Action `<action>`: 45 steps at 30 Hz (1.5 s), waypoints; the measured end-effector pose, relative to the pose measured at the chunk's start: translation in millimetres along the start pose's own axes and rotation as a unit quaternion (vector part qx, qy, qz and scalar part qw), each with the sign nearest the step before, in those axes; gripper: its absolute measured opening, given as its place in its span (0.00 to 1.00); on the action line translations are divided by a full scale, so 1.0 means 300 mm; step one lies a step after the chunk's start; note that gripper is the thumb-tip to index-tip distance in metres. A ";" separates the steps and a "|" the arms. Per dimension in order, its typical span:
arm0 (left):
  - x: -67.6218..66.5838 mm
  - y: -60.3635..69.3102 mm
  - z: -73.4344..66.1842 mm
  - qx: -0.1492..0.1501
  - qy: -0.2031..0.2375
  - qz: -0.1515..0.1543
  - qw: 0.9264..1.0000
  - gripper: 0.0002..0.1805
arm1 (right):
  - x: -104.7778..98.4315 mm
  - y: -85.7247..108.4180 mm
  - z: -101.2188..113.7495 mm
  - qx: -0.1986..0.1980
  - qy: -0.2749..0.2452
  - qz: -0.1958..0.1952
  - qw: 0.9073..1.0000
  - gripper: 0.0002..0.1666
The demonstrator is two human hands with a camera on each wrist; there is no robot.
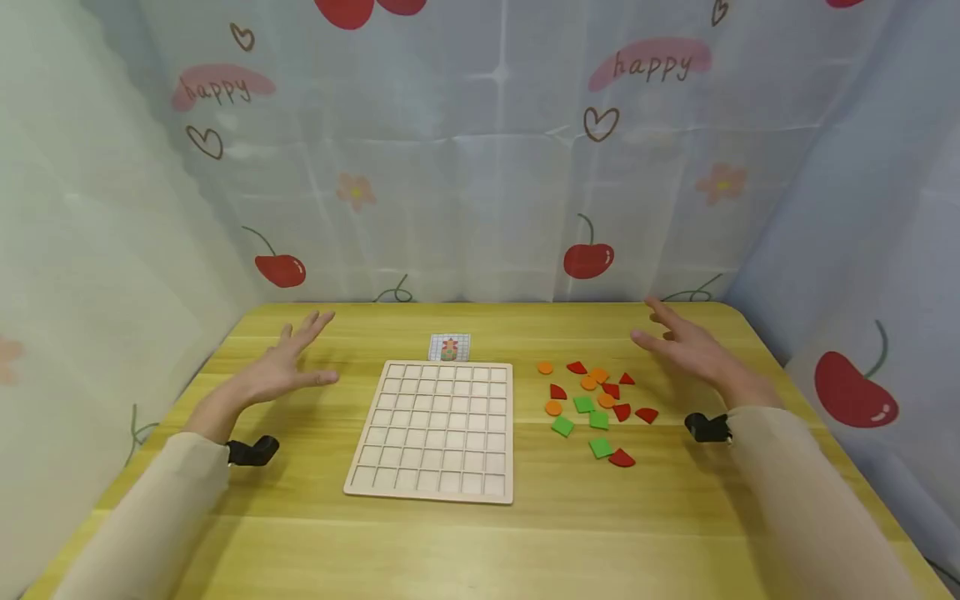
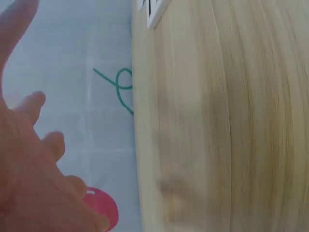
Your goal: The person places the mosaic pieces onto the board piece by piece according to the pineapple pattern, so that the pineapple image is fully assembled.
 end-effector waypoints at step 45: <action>0.224 0.039 -0.041 0.077 0.064 0.118 0.988 0.29 | 0.196 0.001 -0.077 -0.001 0.019 -0.010 1.000 0.21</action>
Point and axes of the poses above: each hand's wrist, its own y-axis away from the middle knuckle, its own x-axis out of the palm, z = x × y, the point moved 1 cm from there along -y, towards the middle knuckle, and after that the axes turned 1 degree about -y, right-handed, at the moved point
